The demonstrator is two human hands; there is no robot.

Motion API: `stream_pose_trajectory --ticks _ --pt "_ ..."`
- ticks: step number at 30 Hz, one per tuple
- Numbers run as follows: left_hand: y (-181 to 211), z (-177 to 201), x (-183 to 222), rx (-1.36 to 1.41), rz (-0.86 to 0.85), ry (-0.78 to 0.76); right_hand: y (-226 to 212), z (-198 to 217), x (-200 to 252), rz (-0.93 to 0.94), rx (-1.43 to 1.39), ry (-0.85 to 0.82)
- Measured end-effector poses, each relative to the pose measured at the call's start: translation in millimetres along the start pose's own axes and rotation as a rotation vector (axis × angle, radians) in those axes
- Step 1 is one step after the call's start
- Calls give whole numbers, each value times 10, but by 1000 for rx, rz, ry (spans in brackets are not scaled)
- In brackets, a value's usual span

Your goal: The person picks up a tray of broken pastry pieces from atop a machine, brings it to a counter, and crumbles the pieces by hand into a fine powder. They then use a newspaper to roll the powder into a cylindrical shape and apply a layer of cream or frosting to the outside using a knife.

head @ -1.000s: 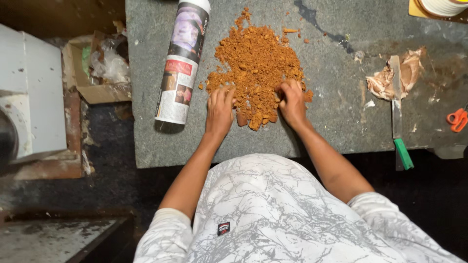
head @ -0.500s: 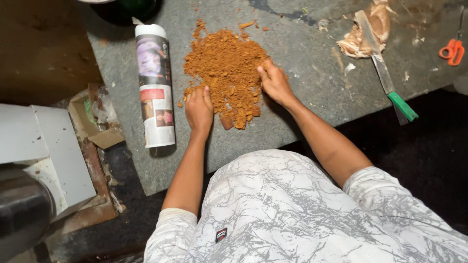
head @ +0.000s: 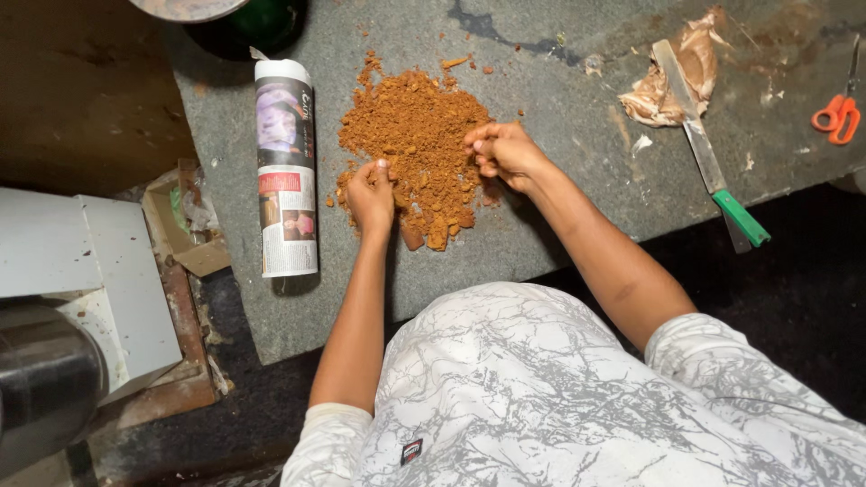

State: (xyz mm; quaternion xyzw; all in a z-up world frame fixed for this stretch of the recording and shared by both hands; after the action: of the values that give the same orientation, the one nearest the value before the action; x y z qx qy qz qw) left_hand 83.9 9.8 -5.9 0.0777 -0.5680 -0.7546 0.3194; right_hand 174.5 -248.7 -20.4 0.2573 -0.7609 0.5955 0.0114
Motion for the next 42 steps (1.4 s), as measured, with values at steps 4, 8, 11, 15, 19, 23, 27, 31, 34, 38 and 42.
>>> stream_pose_trajectory --ticks 4,8,11,15,19,23,27,31,34,38,42 --pt "-17 -168 12 453 89 -138 -181 -89 -12 25 -32 11" --pt "60 -158 73 534 183 -151 -359 -295 -61 48 17 -40" --pt "126 -100 57 523 164 -135 -473 -450 -83 83 35 -46" --pt "121 100 25 341 119 -72 -447 -597 -101 120 99 14" --pt "211 361 119 -121 -24 94 -401 -802 9 232 698 40" --pt "193 526 268 -135 -94 106 -373 -1526 570 791 1312 -91" --pt "251 705 445 -220 -402 108 -74 -2011 1023 1119 1502 -219" --pt "97 620 525 -384 -490 -7 220 -1970 710 969 1510 -317" --pt "37 644 439 -327 -409 -22 359 -1876 299 696 1527 -383" --pt "68 715 443 -286 -422 -31 129 -1883 -212 570 1505 -194" --pt "95 765 442 -222 -436 -29 -208 -1768 -321 534 1353 23"
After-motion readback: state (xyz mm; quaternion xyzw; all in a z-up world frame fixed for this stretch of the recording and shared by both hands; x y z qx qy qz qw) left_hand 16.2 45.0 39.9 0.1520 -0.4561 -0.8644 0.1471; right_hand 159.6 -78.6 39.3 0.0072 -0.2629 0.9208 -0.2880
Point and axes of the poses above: each hand's wrist, its own x-axis away from the middle knuckle, its own z-axis out of the back of the hand, y = z × x, the point moved 9 cm from there along -x, towards the middle knuckle, and after that the axes turned 10 degrees about z, right-handed, at the moved point
